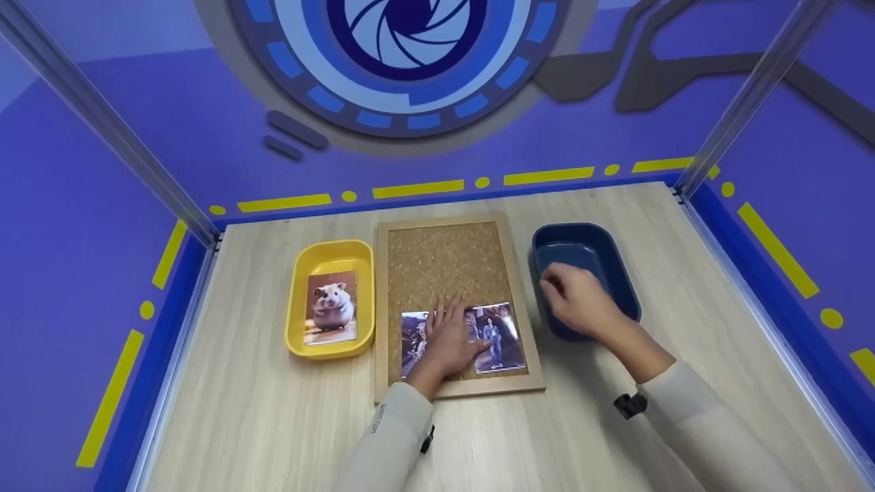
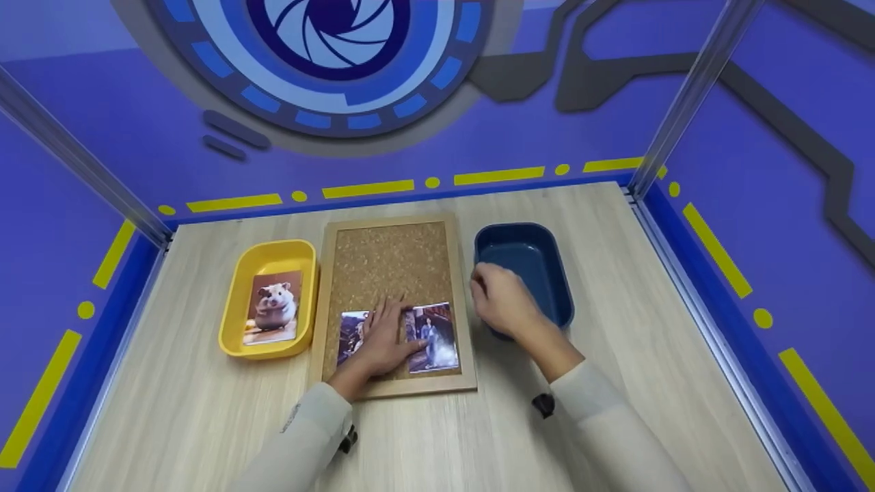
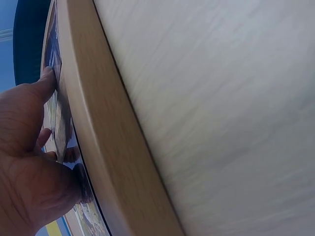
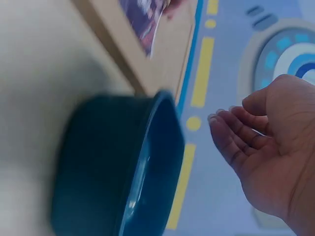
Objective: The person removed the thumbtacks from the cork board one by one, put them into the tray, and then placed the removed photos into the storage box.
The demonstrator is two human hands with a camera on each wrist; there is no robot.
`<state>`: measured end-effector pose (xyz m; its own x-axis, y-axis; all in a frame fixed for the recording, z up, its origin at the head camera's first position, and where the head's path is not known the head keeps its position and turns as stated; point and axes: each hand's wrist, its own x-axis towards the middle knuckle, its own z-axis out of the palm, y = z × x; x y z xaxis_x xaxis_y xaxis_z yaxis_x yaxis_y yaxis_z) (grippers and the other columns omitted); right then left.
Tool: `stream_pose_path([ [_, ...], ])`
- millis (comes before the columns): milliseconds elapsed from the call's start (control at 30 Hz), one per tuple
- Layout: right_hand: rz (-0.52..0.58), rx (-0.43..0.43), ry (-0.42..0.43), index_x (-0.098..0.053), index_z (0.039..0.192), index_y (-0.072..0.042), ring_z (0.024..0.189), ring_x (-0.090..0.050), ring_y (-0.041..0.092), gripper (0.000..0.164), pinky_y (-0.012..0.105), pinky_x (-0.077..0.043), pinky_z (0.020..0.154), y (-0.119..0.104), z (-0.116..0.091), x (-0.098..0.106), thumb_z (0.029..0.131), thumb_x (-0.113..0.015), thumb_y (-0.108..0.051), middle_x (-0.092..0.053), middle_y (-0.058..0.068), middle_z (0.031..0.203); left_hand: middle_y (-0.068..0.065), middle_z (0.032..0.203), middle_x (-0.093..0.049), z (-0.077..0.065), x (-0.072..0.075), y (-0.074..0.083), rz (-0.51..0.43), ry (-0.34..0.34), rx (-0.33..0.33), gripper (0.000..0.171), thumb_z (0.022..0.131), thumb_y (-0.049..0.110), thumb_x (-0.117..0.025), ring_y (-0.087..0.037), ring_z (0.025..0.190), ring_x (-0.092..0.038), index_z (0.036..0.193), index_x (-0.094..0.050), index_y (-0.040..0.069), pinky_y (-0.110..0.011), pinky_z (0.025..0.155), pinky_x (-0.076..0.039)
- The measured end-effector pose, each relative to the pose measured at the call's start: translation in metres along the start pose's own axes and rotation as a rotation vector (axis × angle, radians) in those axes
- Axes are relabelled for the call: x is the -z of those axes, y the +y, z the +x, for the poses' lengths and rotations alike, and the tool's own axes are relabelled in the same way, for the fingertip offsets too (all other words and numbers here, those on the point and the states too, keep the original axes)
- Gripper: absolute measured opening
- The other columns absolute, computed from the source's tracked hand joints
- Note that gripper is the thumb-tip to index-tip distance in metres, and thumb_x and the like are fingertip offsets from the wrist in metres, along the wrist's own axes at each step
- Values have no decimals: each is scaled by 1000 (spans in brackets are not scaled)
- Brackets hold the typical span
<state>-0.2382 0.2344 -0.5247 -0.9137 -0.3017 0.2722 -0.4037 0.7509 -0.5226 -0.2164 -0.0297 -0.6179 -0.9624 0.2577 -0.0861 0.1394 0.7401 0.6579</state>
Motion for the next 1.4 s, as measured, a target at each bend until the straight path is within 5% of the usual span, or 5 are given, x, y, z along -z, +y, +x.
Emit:
stream_pose_path([
  [200,70,51,5,-71,96,-8,76,-63,12,4,31,-55,68,-22,-15,-18,99,-69,-7,-72,4,86,-12,179,-23,-2,2,-4,-19,-1,12,86,89,44,-84,-45,168,-8,157,-44,11,-67,135,-5],
  [433,146,-8,-52,-71,97,-6,77,-63,10,5,27,-56,69,-25,-28,-45,100,-70,-9,-71,4,87,-14,178,-27,-3,0,-6,-52,25,-8,83,87,40,-86,-47,167,-11,153,-47,9,-68,134,-5],
  [900,99,-132,-20,-69,107,3,89,-67,23,15,44,-59,81,-23,-47,-91,95,-75,-4,-68,12,99,-18,175,-32,-3,-3,-5,-91,40,-17,79,87,32,-87,-48,166,-14,150,-48,5,-67,133,-8],
  [1067,59,-113,20,-70,105,3,95,-68,31,12,51,-58,88,-17,-49,-100,96,-73,-4,-68,14,101,-22,172,-35,-4,2,-4,-125,39,-27,76,86,25,-87,-49,166,-15,148,-47,6,-67,133,-9],
  [1400,18,-78,-39,-69,129,8,125,-60,42,44,55,-50,111,-9,-49,-105,90,-82,-6,-66,22,133,-23,173,-33,-2,5,-7,-126,19,-24,80,87,26,-85,-46,166,-14,152,-45,5,-66,134,-8],
])
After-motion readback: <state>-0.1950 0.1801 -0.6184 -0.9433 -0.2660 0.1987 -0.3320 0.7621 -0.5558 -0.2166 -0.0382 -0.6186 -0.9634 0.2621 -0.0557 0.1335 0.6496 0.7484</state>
